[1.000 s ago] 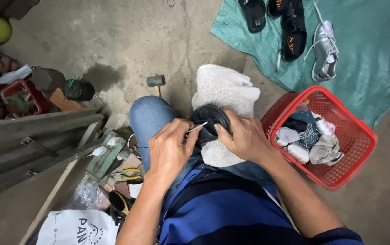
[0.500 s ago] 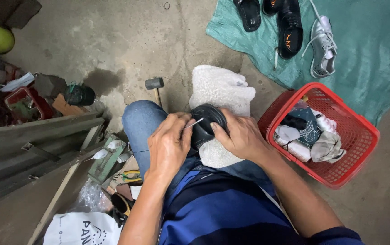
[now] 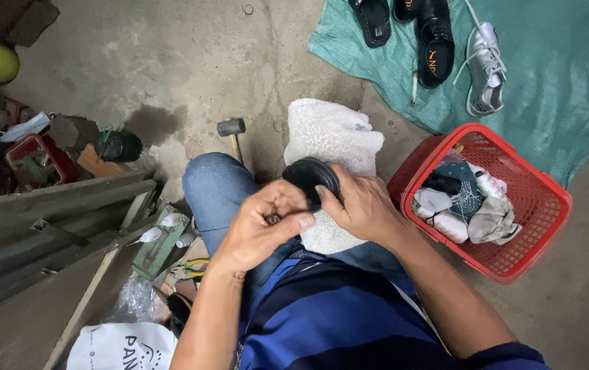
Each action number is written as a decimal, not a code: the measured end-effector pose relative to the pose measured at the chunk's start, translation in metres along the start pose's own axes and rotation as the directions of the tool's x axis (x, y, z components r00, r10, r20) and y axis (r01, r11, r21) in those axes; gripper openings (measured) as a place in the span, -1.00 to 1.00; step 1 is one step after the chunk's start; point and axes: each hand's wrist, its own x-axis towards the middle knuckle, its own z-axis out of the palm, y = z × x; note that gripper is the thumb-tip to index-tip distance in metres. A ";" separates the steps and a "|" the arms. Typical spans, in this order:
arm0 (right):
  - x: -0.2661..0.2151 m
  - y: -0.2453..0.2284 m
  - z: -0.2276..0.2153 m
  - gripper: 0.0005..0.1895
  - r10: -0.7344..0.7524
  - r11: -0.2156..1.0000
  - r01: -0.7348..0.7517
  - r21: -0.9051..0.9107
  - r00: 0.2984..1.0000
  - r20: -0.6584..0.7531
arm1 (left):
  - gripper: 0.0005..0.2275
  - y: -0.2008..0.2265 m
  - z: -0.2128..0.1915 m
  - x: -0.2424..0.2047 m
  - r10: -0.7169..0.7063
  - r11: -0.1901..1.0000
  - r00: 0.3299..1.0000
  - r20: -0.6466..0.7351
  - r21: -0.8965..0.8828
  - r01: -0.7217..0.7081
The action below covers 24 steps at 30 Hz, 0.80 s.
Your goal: The person sits on the floor and sews a black leather shoe using a needle and thread. They repeatedly push the needle through the shoe's sole and pull the thread to stitch it, holding the shoe steady on their lap.
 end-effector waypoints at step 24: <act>0.003 -0.004 -0.002 -0.78 0.033 0.999 -0.033 0.030 0.999 -0.009 | -0.80 0.004 0.009 0.011 0.228 0.611 0.940 -0.254 0.789 0.065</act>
